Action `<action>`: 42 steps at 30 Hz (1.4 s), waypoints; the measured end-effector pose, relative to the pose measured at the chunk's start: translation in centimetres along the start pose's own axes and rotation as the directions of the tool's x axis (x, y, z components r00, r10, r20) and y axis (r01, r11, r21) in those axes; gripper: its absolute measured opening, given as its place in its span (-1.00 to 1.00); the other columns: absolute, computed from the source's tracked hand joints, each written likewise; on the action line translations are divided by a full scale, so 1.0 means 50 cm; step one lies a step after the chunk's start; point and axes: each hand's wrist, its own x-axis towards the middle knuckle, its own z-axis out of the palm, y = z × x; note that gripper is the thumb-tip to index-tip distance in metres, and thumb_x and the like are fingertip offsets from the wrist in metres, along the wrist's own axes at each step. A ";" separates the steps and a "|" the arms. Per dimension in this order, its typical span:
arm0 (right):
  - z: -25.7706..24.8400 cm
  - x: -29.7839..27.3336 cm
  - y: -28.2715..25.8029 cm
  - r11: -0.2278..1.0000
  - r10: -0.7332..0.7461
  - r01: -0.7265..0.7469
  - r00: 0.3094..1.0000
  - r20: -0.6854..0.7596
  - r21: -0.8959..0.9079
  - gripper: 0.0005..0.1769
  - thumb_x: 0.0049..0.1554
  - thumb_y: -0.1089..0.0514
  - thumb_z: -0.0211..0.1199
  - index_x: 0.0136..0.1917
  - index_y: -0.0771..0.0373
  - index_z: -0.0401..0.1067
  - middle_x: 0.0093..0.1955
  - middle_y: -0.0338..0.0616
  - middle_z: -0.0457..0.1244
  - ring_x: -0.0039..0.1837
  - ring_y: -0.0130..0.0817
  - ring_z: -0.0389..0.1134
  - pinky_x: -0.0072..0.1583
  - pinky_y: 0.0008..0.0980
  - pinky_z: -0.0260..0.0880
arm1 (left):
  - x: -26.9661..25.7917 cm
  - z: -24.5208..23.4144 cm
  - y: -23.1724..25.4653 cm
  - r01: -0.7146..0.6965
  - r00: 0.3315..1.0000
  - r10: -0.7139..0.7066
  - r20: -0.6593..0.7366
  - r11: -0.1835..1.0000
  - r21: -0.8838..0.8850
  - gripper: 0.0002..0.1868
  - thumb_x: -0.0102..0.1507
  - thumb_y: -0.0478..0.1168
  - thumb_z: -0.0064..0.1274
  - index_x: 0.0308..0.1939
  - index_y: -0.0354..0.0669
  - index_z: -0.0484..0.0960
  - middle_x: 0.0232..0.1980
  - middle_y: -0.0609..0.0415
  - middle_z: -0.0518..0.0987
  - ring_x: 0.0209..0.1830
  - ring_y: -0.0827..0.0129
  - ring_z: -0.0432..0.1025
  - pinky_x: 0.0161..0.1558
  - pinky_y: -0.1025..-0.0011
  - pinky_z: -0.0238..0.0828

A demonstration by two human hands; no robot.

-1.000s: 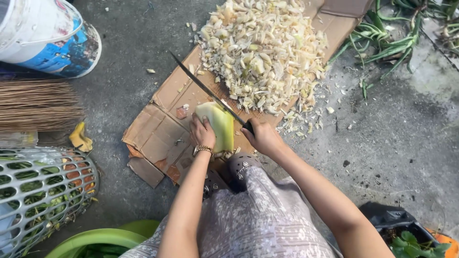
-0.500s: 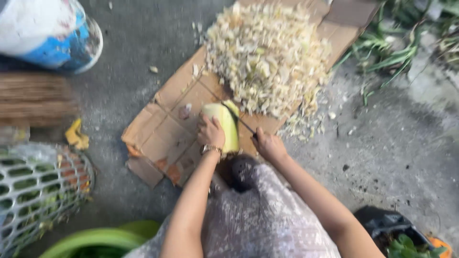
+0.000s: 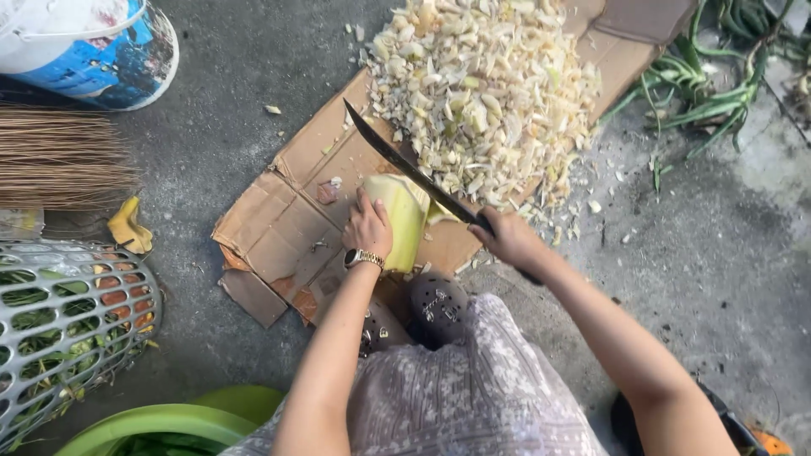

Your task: Chopping bamboo shoots into thin pieces using a large knife on a cardboard sheet outdoors.

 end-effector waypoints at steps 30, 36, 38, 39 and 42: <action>0.033 -0.012 -0.017 0.939 -0.312 0.343 0.884 -0.347 0.031 -0.66 0.27 -0.02 0.26 -0.02 0.32 0.34 -0.31 0.04 0.31 -0.25 -0.03 0.35 -0.15 -0.08 0.38 | 0.013 -0.043 -0.047 0.022 0.979 0.005 0.203 0.991 -0.131 0.23 -0.07 0.39 0.33 0.47 -0.22 0.18 0.27 -0.30 0.50 0.18 -0.14 0.49 0.10 0.00 0.48; 0.127 -0.040 -0.075 0.932 -0.226 0.341 0.811 -0.540 0.122 -0.69 0.28 0.06 0.18 0.11 0.30 0.20 -0.35 0.04 0.32 -0.38 0.03 0.38 -0.33 -0.04 0.43 | 0.021 -0.045 -0.040 0.035 0.982 -0.017 0.188 0.995 -0.097 0.21 -0.07 0.42 0.29 0.47 -0.17 0.22 0.21 -0.29 0.55 0.16 -0.13 0.52 0.11 0.02 0.50; 0.240 0.015 0.005 0.949 -0.241 0.312 0.823 -0.515 0.055 -0.67 0.26 0.05 0.19 0.12 0.31 0.20 -0.35 0.07 0.32 -0.36 0.07 0.38 -0.31 -0.01 0.42 | 0.006 -0.013 -0.069 -0.008 0.989 0.030 0.148 0.989 -0.148 0.22 -0.06 0.42 0.30 0.46 -0.20 0.21 0.22 -0.32 0.55 0.16 -0.15 0.52 0.11 0.02 0.50; 0.284 0.056 0.042 0.955 -0.264 0.295 0.822 -0.505 -0.020 -0.64 0.25 0.04 0.20 0.12 0.32 0.21 -0.35 0.11 0.32 -0.34 0.11 0.38 -0.29 0.01 0.42 | 0.015 -0.002 -0.074 -0.069 0.993 0.087 0.085 0.978 -0.199 0.22 -0.06 0.42 0.32 0.45 -0.24 0.21 0.22 -0.34 0.54 0.15 -0.17 0.52 0.12 0.02 0.49; 0.280 0.117 0.097 0.976 -0.212 0.215 0.887 -0.409 -0.039 -0.66 0.26 -0.02 0.18 0.08 0.29 0.27 -0.33 0.11 0.34 -0.32 0.05 0.39 -0.25 -0.03 0.44 | 0.039 0.021 -0.044 -0.059 0.996 0.066 0.062 0.993 -0.102 0.30 -0.11 0.40 0.36 0.49 -0.22 0.14 0.20 -0.39 0.51 0.10 -0.24 0.48 0.10 -0.04 0.42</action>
